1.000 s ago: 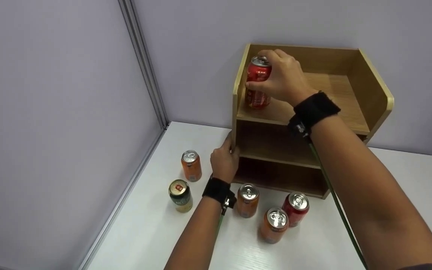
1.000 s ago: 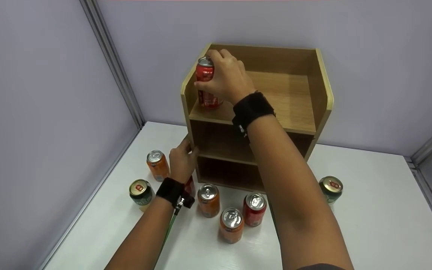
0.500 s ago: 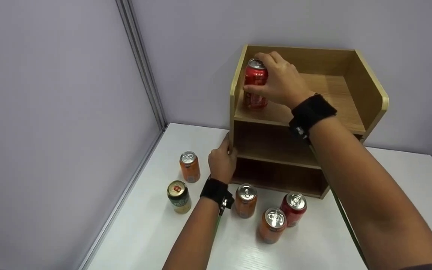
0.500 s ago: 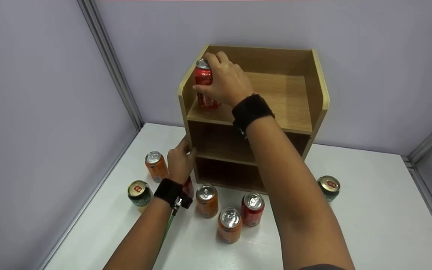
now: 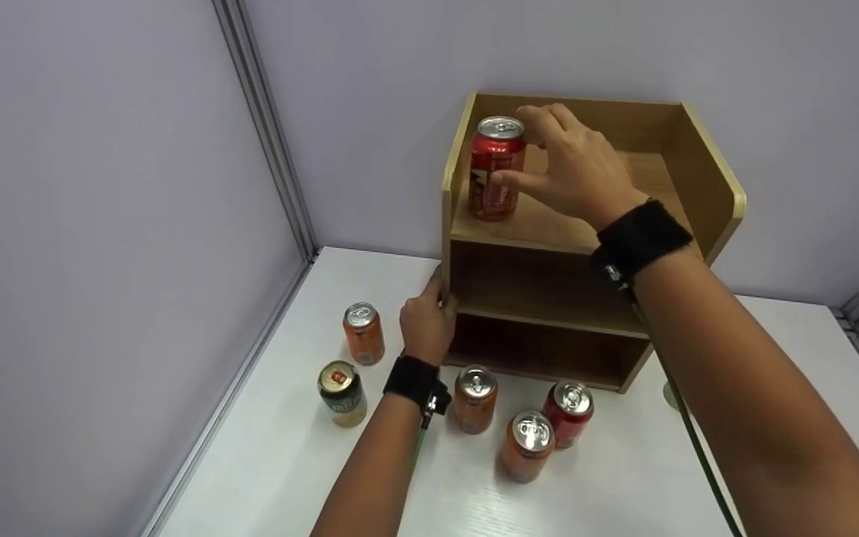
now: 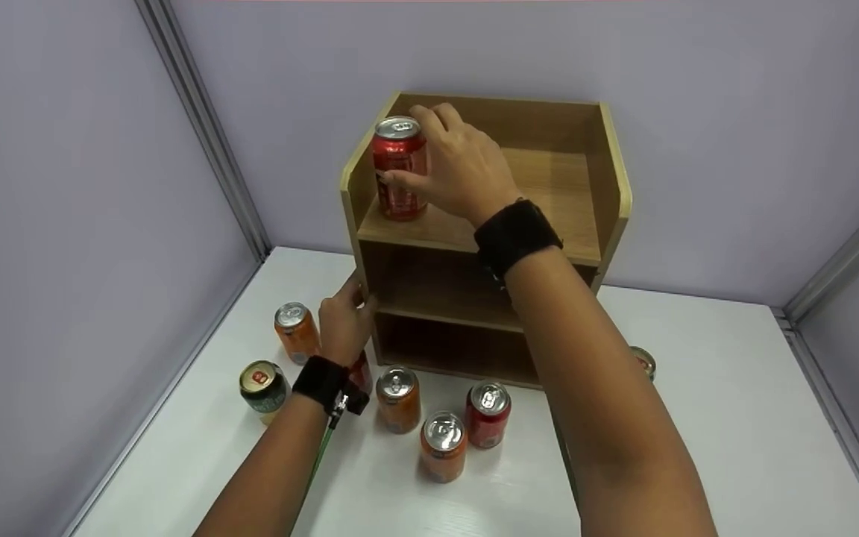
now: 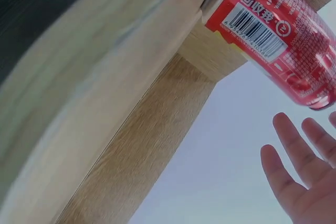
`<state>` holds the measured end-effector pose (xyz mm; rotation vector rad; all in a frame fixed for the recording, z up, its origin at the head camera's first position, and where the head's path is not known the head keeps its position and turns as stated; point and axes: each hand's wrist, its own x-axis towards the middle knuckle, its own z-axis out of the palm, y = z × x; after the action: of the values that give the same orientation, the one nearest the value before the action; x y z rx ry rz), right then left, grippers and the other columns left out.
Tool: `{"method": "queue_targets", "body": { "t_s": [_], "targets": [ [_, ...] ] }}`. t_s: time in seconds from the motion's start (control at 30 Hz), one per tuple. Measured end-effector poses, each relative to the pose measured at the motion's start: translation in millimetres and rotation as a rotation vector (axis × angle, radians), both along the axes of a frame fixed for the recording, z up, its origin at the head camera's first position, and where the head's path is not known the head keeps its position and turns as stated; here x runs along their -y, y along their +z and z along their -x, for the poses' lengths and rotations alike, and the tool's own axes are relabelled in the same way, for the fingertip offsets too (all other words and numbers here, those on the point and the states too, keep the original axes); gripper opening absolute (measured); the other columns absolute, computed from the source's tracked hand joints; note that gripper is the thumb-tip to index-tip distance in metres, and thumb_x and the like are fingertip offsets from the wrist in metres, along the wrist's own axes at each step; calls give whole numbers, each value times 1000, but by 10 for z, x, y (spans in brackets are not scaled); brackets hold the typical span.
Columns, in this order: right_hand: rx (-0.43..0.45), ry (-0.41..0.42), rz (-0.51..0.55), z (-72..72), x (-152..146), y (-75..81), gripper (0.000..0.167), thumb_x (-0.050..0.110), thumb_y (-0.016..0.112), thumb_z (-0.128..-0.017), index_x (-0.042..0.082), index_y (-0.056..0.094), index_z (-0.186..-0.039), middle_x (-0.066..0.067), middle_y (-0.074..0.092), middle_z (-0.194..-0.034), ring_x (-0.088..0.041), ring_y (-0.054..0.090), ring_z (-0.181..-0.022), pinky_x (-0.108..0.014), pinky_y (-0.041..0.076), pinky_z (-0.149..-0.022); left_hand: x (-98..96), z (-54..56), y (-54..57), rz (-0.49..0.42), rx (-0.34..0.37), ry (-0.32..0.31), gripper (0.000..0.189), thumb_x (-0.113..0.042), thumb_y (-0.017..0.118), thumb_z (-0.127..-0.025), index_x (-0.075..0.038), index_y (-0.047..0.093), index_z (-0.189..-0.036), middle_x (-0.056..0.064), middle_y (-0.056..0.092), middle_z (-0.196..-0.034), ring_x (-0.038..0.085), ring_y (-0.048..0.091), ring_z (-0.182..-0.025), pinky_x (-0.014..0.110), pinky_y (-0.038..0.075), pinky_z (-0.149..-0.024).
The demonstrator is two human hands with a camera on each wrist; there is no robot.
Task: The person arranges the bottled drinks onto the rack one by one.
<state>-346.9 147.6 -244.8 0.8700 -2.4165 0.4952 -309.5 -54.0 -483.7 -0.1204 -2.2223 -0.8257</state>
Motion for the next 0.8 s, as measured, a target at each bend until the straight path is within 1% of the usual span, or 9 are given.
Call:
{"method": "queue_targets", "body": {
  "t_s": [0.1,0.23,0.33,0.43,0.57,0.67,0.8],
  "targets": [
    [-32,13,3,-30,-47,-35,84,64,64,-83,8,44,-143,-12,50,-134,-30,62,-100,-46,51,-77,20,1,6,-6,2,-1,39,-11,72,-85,-10,65,-123,9,73,-83,26,68,-65,42,52,-55],
    [-64,29,12,-93,-129,-72,83,60,66,-83,6,45,-142,-12,51,-133,-30,62,-101,-45,52,-77,44,1,12,-5,12,-11,41,-10,71,-85,-9,64,-125,9,73,-83,24,68,-64,41,52,-54],
    [-107,38,14,-147,-206,-91,82,58,68,-83,5,46,-142,-13,51,-132,-29,63,-99,-45,52,-75,66,-6,12,-7,17,-3,38,-9,70,-85,-8,65,-123,9,72,-81,23,67,-62,42,51,-53],
    [-156,50,13,-212,-317,-106,80,56,71,-82,6,48,-141,-13,53,-130,-29,63,-97,-46,52,-72,72,-10,12,-16,18,2,36,-10,70,-85,-8,66,-121,9,72,-80,23,66,-61,42,51,-53],
    [-218,68,34,-324,-518,-139,77,47,78,-79,6,51,-138,-13,57,-126,-30,63,-92,-48,51,-70,45,-8,4,-25,14,-13,38,-10,70,-85,-9,65,-123,8,72,-80,22,66,-61,43,51,-53],
    [-247,72,48,-411,-669,-176,76,42,83,-76,5,53,-137,-14,58,-124,-31,62,-89,-49,50,-71,22,-12,-7,-25,5,-15,39,-10,70,-85,-10,65,-124,8,72,-81,23,67,-63,42,51,-53],
    [-282,55,37,-500,-852,-215,76,40,84,-75,3,55,-134,-16,59,-122,-34,61,-90,-50,49,-76,-4,-18,-2,-33,-6,-17,40,-8,70,-84,-12,66,-123,7,73,-83,23,69,-67,42,52,-54]
  ]
}}
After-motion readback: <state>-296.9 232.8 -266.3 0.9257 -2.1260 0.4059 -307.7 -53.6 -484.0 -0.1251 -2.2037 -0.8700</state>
